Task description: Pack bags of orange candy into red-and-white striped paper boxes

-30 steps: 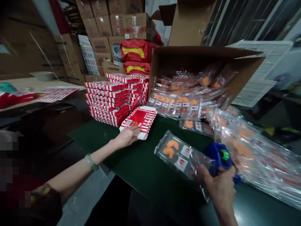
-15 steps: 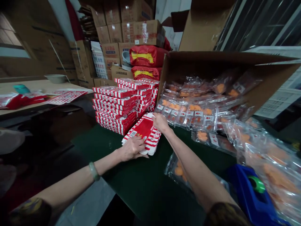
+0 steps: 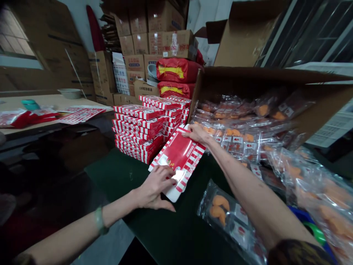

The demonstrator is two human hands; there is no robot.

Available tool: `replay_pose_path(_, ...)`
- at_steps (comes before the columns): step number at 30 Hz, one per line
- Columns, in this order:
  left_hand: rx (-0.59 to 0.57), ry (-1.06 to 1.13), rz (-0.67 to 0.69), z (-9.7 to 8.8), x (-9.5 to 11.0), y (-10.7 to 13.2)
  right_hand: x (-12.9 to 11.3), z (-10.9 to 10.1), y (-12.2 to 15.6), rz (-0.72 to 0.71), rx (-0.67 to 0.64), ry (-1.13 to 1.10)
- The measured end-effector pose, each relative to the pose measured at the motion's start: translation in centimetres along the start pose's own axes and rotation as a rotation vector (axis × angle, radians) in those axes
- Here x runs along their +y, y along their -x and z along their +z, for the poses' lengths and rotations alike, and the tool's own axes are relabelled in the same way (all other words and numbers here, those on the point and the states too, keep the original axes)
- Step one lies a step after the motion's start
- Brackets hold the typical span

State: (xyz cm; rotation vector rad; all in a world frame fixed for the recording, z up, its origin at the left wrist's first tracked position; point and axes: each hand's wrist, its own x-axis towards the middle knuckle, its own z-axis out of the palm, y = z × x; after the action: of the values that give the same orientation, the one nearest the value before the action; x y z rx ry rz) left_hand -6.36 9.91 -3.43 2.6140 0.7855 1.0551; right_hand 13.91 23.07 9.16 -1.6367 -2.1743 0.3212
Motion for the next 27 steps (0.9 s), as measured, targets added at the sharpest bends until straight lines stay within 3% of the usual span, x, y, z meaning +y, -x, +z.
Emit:
replay_pose_path(3,0.423,0.217,-0.238,-2.6,3.1,-0.4,-1.3,-3.8,5.6,-0.069,-0.093,-0.166)
replay_pose_path(4,0.479,0.348,-0.354,-3.2,4.2,-0.6,-1.9,-4.6,7.9,-0.101,-0.172,-0.288)
replay_pose_path(5,0.450,0.519,-0.466,-3.7,5.3,-0.7,-2.7,-5.1,10.1,-0.136,-0.254,-0.406)
replay_pose_path(7,0.181,0.917,-0.612,-3.8,7.2,-0.7,-4.3,-5.4,14.3,-0.224,-0.388,-0.570)
replay_pose_path(9,-0.102,1.239,-0.630,-3.1,9.0,-0.1,-5.7,-5.0,17.7,-0.302,-0.451,-0.587)
replay_pose_path(10,-0.177,1.347,-0.616,-2.6,9.8,0.4,-6.2,-4.7,19.0,-0.325,-0.472,-0.572)
replay_pose_path(12,-0.225,1.471,-0.602,-1.6,11.2,1.4,-6.7,-4.2,21.1,-0.337,-0.497,-0.556)
replay_pose_path(15,-0.188,1.414,-0.645,-0.6,12.3,2.3,-6.6,-4.0,23.4,-0.312,-0.483,-0.551)
replay_pose_path(17,-0.155,1.306,-0.670,-0.1,12.5,2.2,-6.4,-3.9,25.0,-0.283,-0.354,-0.433)
replay_pose_path(18,-0.137,1.274,-0.678,0.0,12.5,2.0,-6.4,-3.8,25.8,-0.262,-0.227,-0.332)
replay_pose_path(21,-0.028,1.317,-0.686,0.5,12.4,1.3,-6.2,-2.5,28.5,-0.163,0.412,-0.071)
replay_pose_path(23,0.070,1.391,-0.673,0.7,12.5,1.0,-5.8,-0.6,30.1,-0.021,0.778,-0.106)
replay_pose_path(24,0.096,1.429,-0.661,0.9,12.5,0.9,-5.5,0.6,30.8,0.061,0.835,-0.194)
replay_pose_path(25,0.103,1.465,-0.649,1.0,12.6,0.9,-5.3,1.8,31.3,0.140,0.810,-0.303)
replay_pose_path(27,0.075,1.517,-0.632,1.3,12.8,0.9,-5.0,4.2,31.8,0.263,0.642,-0.519)
